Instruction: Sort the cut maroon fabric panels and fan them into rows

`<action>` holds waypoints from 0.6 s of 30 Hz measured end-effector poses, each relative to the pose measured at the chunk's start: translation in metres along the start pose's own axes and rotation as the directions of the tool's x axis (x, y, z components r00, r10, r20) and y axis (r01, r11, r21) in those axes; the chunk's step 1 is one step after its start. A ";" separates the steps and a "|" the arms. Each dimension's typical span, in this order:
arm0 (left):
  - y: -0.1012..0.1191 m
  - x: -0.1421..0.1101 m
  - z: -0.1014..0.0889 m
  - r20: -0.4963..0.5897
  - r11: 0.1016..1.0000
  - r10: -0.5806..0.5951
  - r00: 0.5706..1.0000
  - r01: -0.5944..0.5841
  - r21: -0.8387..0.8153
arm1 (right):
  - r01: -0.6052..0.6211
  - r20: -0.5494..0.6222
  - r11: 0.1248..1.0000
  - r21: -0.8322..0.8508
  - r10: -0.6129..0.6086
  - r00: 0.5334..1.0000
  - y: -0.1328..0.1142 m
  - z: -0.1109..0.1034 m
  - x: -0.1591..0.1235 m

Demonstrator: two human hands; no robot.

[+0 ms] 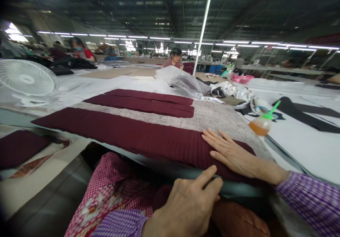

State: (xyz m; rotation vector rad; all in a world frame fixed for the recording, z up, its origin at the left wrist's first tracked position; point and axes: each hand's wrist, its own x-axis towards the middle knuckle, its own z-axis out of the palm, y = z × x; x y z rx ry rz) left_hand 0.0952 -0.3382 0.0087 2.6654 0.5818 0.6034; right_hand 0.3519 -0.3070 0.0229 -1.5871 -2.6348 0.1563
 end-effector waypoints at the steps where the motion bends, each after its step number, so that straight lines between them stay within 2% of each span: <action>1: -0.001 -0.001 0.000 0.016 1.000 -0.009 1.000 0.009 -0.014 | 0.012 -0.004 1.000 -0.004 -0.012 1.000 0.001 0.002 0.002; 7: -0.007 -0.003 0.002 0.012 0.999 0.001 1.000 0.000 -0.046 | 0.096 0.022 0.995 -0.022 -0.096 0.995 -0.008 0.010 0.029; 12: -0.006 -0.005 0.000 -0.009 0.999 -0.017 1.000 0.016 -0.044 | 0.192 0.042 0.981 0.038 -0.194 0.980 -0.039 0.008 0.065; 16: -0.006 -0.009 -0.006 -0.032 0.999 -0.004 0.999 0.003 -0.043 | 0.222 0.039 0.970 0.103 -0.227 0.973 -0.065 0.017 0.096; 18: -0.009 -0.012 -0.011 -0.063 0.998 -0.015 0.998 0.011 -0.063 | 0.238 0.033 0.961 0.142 -0.245 0.969 -0.077 0.015 0.106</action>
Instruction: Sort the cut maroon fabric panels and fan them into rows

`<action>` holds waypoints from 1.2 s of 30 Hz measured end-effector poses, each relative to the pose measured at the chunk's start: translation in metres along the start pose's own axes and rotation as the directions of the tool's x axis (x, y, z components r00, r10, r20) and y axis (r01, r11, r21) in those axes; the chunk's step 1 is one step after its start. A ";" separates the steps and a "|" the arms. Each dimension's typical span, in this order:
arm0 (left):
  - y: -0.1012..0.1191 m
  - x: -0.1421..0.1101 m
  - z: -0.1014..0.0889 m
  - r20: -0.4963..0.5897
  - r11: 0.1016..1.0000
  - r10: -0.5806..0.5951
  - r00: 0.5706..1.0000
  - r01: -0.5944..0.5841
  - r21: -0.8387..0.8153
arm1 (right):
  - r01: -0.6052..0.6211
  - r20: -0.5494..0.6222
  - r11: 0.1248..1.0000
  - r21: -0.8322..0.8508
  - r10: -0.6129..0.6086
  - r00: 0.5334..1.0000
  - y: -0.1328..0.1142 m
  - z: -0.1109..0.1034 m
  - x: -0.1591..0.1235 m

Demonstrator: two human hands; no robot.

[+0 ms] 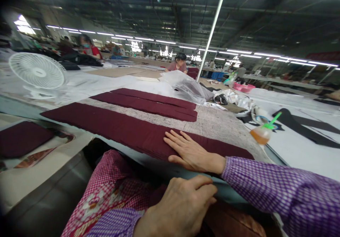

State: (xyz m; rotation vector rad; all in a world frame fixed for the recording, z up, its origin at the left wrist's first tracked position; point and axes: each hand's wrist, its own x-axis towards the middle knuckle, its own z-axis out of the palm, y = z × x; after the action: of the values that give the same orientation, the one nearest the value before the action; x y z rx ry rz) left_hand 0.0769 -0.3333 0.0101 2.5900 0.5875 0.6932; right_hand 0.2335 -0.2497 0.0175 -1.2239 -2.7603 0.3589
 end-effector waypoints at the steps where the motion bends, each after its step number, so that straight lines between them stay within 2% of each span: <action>1: -0.002 -0.002 -0.003 -0.021 1.000 -0.008 1.000 0.007 -0.023 | 0.006 -0.006 1.000 0.025 -0.006 1.000 -0.005 -0.005 0.003; 3: -0.010 -0.005 -0.009 -0.081 0.994 -0.029 0.996 0.020 -0.110 | -0.014 -0.053 0.997 0.078 0.019 0.998 -0.013 -0.025 0.001; 5: -0.019 -0.007 -0.016 -0.166 0.972 -0.067 0.984 0.027 -0.235 | -0.080 -0.153 0.990 0.117 0.097 0.983 -0.017 -0.053 -0.013; 7: -0.028 -0.006 -0.022 -0.261 0.932 -0.131 0.956 0.030 -0.361 | -0.163 -0.263 0.978 0.130 0.193 0.945 -0.011 -0.076 -0.037; 9: -0.035 -0.005 -0.028 -0.338 0.880 -0.218 0.916 0.035 -0.474 | -0.258 -0.323 0.961 0.103 0.278 0.905 0.006 -0.082 -0.067; 11: -0.038 -0.003 -0.033 -0.366 0.805 -0.333 0.869 0.060 -0.591 | -0.413 -0.318 0.904 -0.113 0.361 0.877 0.031 -0.065 -0.097; 12: -0.039 -0.002 -0.035 -0.363 0.757 -0.394 0.844 0.074 -0.649 | -0.478 -0.332 0.863 -0.165 0.408 0.850 0.045 -0.051 -0.110; 13: -0.040 0.000 -0.037 -0.352 0.707 -0.451 0.820 0.088 -0.702 | -0.502 -0.337 0.849 -0.167 0.429 0.838 0.058 -0.035 -0.122; 15: -0.043 0.002 -0.041 -0.346 0.625 -0.530 0.774 0.082 -0.776 | -0.497 -0.322 0.851 -0.171 0.428 0.845 0.082 -0.007 -0.138; 17: -0.047 0.003 -0.046 -0.372 0.586 -0.569 0.734 0.045 -0.809 | -0.481 -0.317 0.860 -0.168 0.415 0.853 0.095 0.005 -0.144; 18: -0.049 0.003 -0.049 -0.389 0.577 -0.583 0.713 0.025 -0.817 | -0.478 -0.337 0.865 -0.155 0.409 0.848 0.096 0.003 -0.143; 20: -0.052 0.003 -0.056 -0.425 0.567 -0.612 0.667 -0.004 -0.823 | -0.468 -0.435 0.877 -0.106 0.383 0.815 0.084 -0.013 -0.132; 22: -0.056 0.002 -0.063 -0.467 0.568 -0.640 0.611 -0.033 -0.822 | -0.416 -0.517 0.909 -0.016 0.348 0.782 0.052 -0.038 -0.111; 24: -0.059 0.002 -0.071 -0.515 0.567 -0.672 0.532 -0.078 -0.820 | -0.296 -0.376 0.948 0.114 0.317 0.870 0.006 -0.060 -0.081; 25: -0.060 0.002 -0.075 -0.540 0.564 -0.688 0.484 -0.111 -0.818 | -0.194 -0.284 0.959 0.207 0.248 0.926 -0.019 -0.068 -0.064; 26: -0.062 0.002 -0.079 -0.567 0.563 -0.703 0.430 -0.151 -0.813 | -0.094 -0.249 0.948 0.306 0.174 0.953 -0.042 -0.073 -0.047; 28: -0.067 0.002 -0.088 -0.628 0.582 -0.722 0.291 -0.236 -0.778 | 0.004 -0.095 0.868 0.497 0.050 0.994 -0.080 -0.075 -0.013; 31: -0.076 -0.002 -0.101 -0.715 0.671 -0.697 0.055 -0.304 -0.677 | 0.158 -0.166 0.794 0.588 -0.073 0.984 -0.107 -0.065 0.032; 32: -0.078 -0.004 -0.105 -0.732 0.697 -0.682 -0.002 -0.307 -0.648 | 0.180 -0.191 0.788 0.589 -0.080 0.978 -0.108 -0.062 0.045; 33: -0.080 -0.007 -0.108 -0.738 0.709 -0.674 -0.033 -0.311 -0.633 | 0.179 -0.201 0.788 0.589 -0.071 0.977 -0.106 -0.059 0.057; 34: -0.080 -0.011 -0.110 -0.728 0.696 -0.685 -0.034 -0.329 -0.639 | 0.158 -0.205 0.788 0.595 -0.041 0.978 -0.103 -0.059 0.068; 35: -0.079 -0.016 -0.112 -0.703 0.654 -0.712 -0.002 -0.367 -0.662 | 0.131 -0.223 0.792 0.597 0.006 0.975 -0.099 -0.060 0.078; 36: -0.077 -0.022 -0.114 -0.663 0.583 -0.746 0.062 -0.420 -0.696 | 0.109 -0.246 0.792 0.601 0.053 0.968 -0.096 -0.064 0.087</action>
State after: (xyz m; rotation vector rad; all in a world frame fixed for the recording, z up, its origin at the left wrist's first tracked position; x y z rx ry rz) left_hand -0.0243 -0.2499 0.0567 0.6542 0.6955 2.0854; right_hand 0.1181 -0.2364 0.1031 -0.9643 -2.1642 0.9366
